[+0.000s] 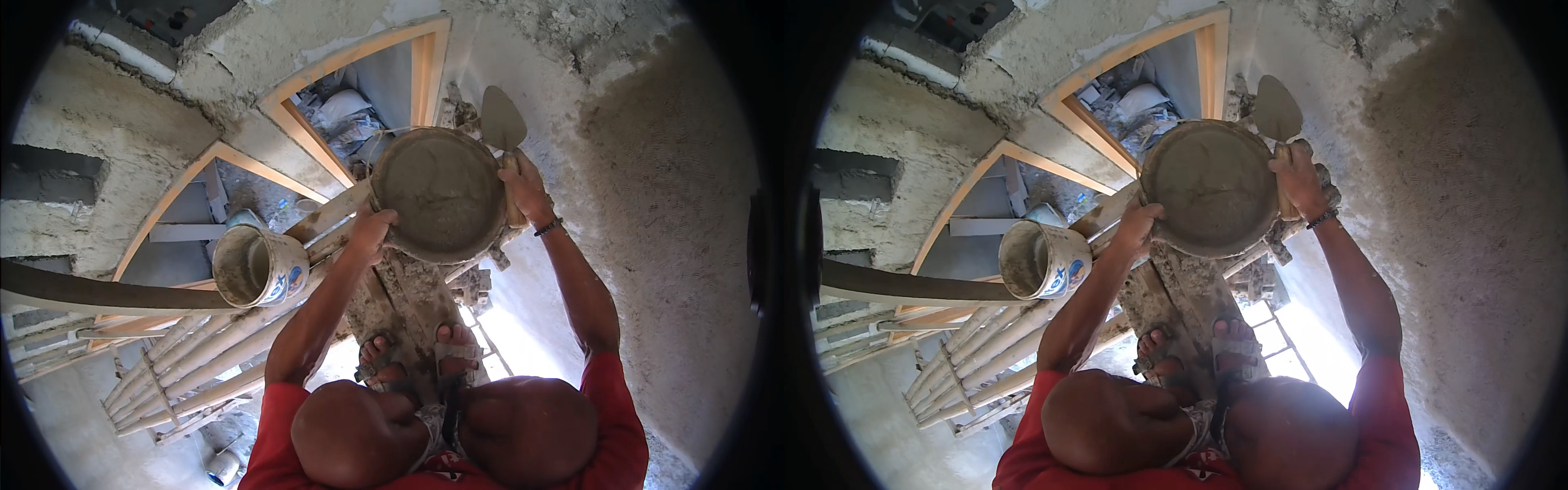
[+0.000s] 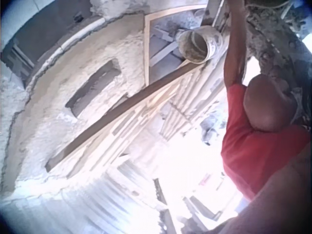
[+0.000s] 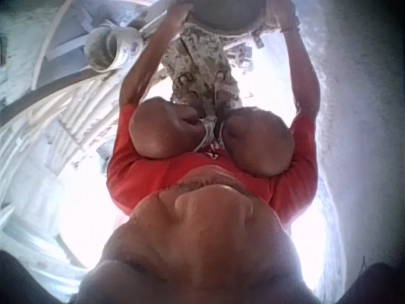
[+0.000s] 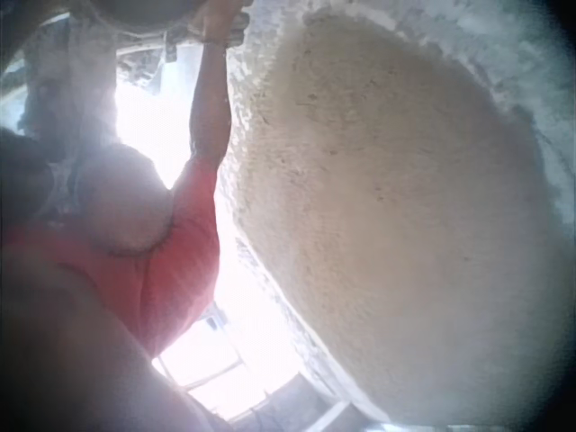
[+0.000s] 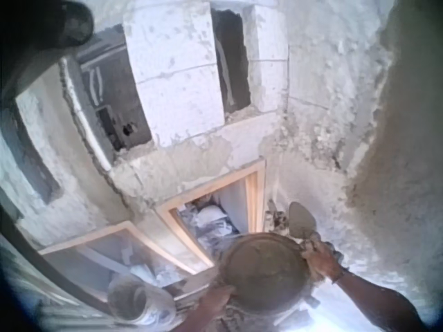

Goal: The person mixes plaster in a bucket with a trowel and applies it to a wall while standing on wooden scaffolding.

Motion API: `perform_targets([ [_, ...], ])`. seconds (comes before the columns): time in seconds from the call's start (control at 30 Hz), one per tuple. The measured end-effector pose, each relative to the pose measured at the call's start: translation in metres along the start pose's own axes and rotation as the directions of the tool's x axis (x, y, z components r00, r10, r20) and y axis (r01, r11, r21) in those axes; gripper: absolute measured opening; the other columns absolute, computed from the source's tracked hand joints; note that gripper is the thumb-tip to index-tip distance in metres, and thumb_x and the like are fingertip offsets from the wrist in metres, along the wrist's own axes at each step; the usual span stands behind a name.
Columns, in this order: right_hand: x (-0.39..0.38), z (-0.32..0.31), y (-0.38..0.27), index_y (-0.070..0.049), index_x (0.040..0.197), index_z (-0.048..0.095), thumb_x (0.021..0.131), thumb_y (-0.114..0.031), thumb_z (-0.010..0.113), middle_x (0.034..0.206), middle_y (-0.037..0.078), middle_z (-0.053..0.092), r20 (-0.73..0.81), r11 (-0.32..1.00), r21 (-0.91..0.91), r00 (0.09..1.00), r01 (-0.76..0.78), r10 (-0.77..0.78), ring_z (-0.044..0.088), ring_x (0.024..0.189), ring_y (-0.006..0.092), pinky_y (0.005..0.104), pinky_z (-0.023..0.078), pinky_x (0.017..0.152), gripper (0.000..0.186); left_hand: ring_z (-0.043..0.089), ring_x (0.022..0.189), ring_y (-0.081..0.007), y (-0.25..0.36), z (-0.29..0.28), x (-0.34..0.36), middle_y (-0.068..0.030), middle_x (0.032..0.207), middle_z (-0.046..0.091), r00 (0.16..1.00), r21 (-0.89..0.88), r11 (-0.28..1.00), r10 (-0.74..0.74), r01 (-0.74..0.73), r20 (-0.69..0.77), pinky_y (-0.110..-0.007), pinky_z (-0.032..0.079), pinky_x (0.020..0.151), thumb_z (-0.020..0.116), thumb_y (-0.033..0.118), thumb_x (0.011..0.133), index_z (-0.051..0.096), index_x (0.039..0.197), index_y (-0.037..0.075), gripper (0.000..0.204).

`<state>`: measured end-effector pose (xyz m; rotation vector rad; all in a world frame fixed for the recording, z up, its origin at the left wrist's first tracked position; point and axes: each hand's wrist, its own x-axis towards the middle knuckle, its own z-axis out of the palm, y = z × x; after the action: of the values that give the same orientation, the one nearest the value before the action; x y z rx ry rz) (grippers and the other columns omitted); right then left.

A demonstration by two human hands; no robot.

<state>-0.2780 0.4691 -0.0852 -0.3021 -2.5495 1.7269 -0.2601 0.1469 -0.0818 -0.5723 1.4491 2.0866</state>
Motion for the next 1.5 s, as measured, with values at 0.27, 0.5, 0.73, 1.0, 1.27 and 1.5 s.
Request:
perform_targets([
  [0.27,-0.021,-0.016,0.027,0.003,0.112,0.057,0.081,-0.024,0.063,0.103,0.018,0.060,0.019,0.981,-0.157,0.993,-0.111,0.116,0.056,0.098,0.0269,0.0391,0.045,0.088,0.042,0.066,0.078,-0.0290,0.004,0.020,0.005,-0.0168,0.096,0.063,0.999,0.178,0.983,0.044,-0.041,-0.012,-0.046,0.059,0.056,0.056,-0.003,0.074,0.055,0.119,-0.003,0.045],
  [0.5,-0.021,-0.009,0.041,0.003,0.113,0.057,0.080,-0.026,0.065,0.104,0.022,0.061,-0.125,0.994,-0.099,0.992,-0.042,0.029,0.057,0.103,0.0343,0.0416,0.044,0.091,0.045,0.068,0.081,-0.0299,-0.011,-0.003,0.024,-0.0168,0.103,0.062,0.999,0.146,0.989,-0.005,0.012,-0.053,-0.046,0.062,0.058,0.053,-0.006,0.073,0.050,0.130,0.000,0.057],
  [0.73,-0.018,-0.032,0.035,0.002,0.113,0.056,0.080,-0.026,0.063,0.107,0.026,0.061,-0.043,0.970,-0.234,0.997,-0.070,0.062,0.058,0.105,0.0365,0.0453,0.044,0.092,0.044,0.066,0.087,-0.0328,-0.010,0.044,0.012,-0.0175,0.104,0.059,0.994,0.185,0.982,0.056,-0.037,-0.099,-0.050,0.062,0.058,0.055,-0.005,0.073,0.047,0.127,0.001,0.055],
  [1.0,-0.056,-0.088,-0.117,-0.008,0.125,0.052,0.089,-0.021,0.063,0.088,0.017,0.067,0.445,0.528,-0.761,0.895,0.378,0.001,0.067,0.083,0.0315,0.0448,0.054,0.076,0.040,0.065,0.084,-0.0316,-0.012,0.025,0.015,-0.0164,0.101,0.058,0.998,0.190,0.980,0.061,-0.056,-0.021,-0.048,0.061,0.055,0.055,-0.003,0.073,0.047,0.127,0.002,0.054],
  [1.27,-0.025,-0.009,-0.082,-0.002,0.103,0.060,0.092,-0.023,0.057,0.090,0.017,0.067,0.614,0.341,-0.784,0.730,0.519,0.301,0.068,0.080,0.0312,0.0441,0.055,0.072,0.024,0.065,0.075,-0.0259,-0.017,0.036,0.017,-0.0146,0.090,0.063,0.988,0.160,0.978,0.142,-0.132,-0.053,-0.043,0.058,0.054,0.057,-0.001,0.071,0.057,0.114,-0.005,0.044],
  [1.5,-0.039,0.002,-0.114,0.000,0.102,0.062,0.095,-0.024,0.052,0.086,0.014,0.068,0.677,0.791,-0.612,0.534,0.026,0.506,0.064,0.062,0.0217,0.0386,0.053,0.060,0.027,0.065,0.079,-0.0280,-0.007,0.027,0.006,-0.0144,0.094,0.062,0.994,0.143,0.985,0.099,-0.093,-0.038,-0.046,0.060,0.060,0.057,-0.001,0.071,0.057,0.120,-0.002,0.049],
])
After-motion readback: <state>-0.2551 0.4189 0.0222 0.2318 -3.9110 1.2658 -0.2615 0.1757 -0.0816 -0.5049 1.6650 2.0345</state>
